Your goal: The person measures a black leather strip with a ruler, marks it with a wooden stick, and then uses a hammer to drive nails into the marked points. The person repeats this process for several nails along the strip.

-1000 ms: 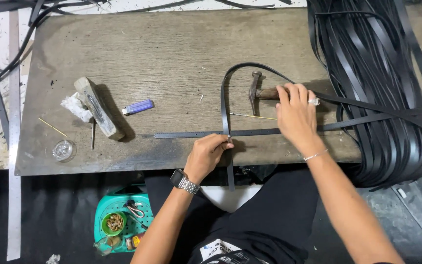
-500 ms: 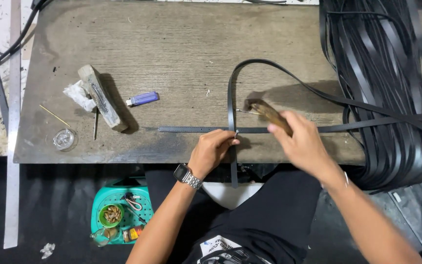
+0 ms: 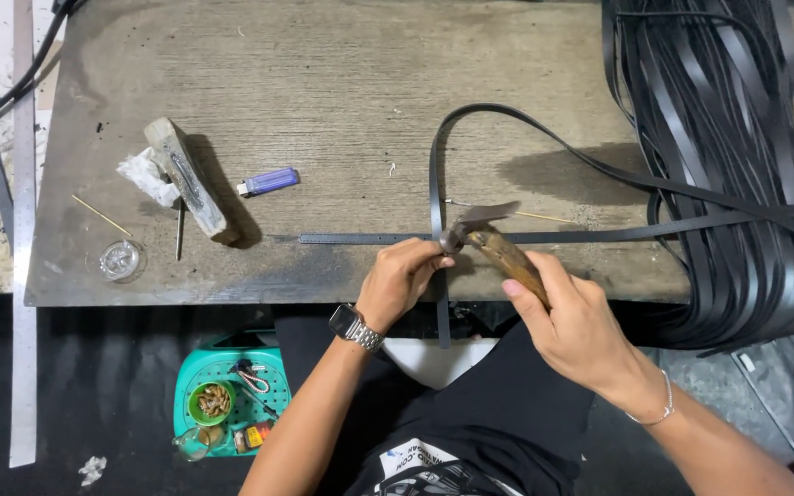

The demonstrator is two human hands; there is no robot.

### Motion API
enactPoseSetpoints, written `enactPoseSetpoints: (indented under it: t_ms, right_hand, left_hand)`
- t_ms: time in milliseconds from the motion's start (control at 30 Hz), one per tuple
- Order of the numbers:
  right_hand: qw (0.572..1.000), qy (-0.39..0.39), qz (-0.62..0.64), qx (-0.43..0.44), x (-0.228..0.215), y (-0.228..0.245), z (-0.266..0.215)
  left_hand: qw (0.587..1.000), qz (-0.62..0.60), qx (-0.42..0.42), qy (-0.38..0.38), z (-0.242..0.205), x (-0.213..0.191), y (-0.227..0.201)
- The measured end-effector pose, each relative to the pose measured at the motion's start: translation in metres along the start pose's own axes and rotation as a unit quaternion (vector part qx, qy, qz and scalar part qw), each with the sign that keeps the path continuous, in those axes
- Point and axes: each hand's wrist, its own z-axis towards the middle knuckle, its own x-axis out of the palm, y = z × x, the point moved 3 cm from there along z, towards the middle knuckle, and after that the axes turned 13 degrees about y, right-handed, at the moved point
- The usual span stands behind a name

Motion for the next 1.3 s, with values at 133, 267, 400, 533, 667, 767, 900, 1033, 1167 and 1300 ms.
enactPoseSetpoints:
  t_ms: [133, 267, 400, 533, 667, 767, 900, 1033, 1167, 1300]
  right_hand:
    - [1.000, 0.021, -0.004, 0.015, -0.005, 0.007, 0.000]
    - [0.997, -0.068, -0.026, -0.014, 0.000, -0.009, -0.018]
    - [0.999, 0.024, -0.039, 0.014, 0.000, 0.013, -0.007]
    - [0.997, 0.023, 0.044, 0.062, -0.004, 0.002, -0.004]
    - [0.995, -0.054, -0.048, 0.068, -0.008, -0.029, 0.014]
    - [0.977, -0.099, -0.184, 0.042, -0.005, -0.079, 0.036]
    - [0.933, -0.097, -0.345, 0.027, 0.009, -0.123, 0.054]
    - [0.937, -0.130, -0.323, -0.040, 0.028, -0.099, 0.061]
    - [0.960, -0.049, -0.210, -0.180, 0.063, -0.053, 0.062]
    - [0.961, -0.003, -0.178, -0.212, 0.079, -0.037, 0.065]
  left_hand:
    - [1.000, 0.001, 0.008, -0.001, 0.001, 0.000, -0.001]
    - [1.000, 0.007, -0.003, 0.002, 0.000, 0.002, 0.001]
    - [1.000, 0.010, 0.001, -0.001, 0.000, 0.002, 0.001]
    - [1.000, -0.006, -0.006, -0.005, -0.002, 0.003, 0.003]
    - [0.999, -0.014, -0.032, 0.005, -0.002, 0.006, 0.014]
    - [0.999, -0.014, -0.044, 0.008, -0.002, 0.006, 0.014]
    - [0.997, -0.024, -0.072, 0.008, 0.002, 0.000, 0.002]
    - [0.996, -0.039, -0.083, 0.006, 0.003, -0.001, 0.003]
    - [0.996, -0.037, -0.087, 0.000, 0.005, -0.002, -0.001]
    - [0.994, -0.052, -0.090, -0.020, 0.007, -0.004, -0.006]
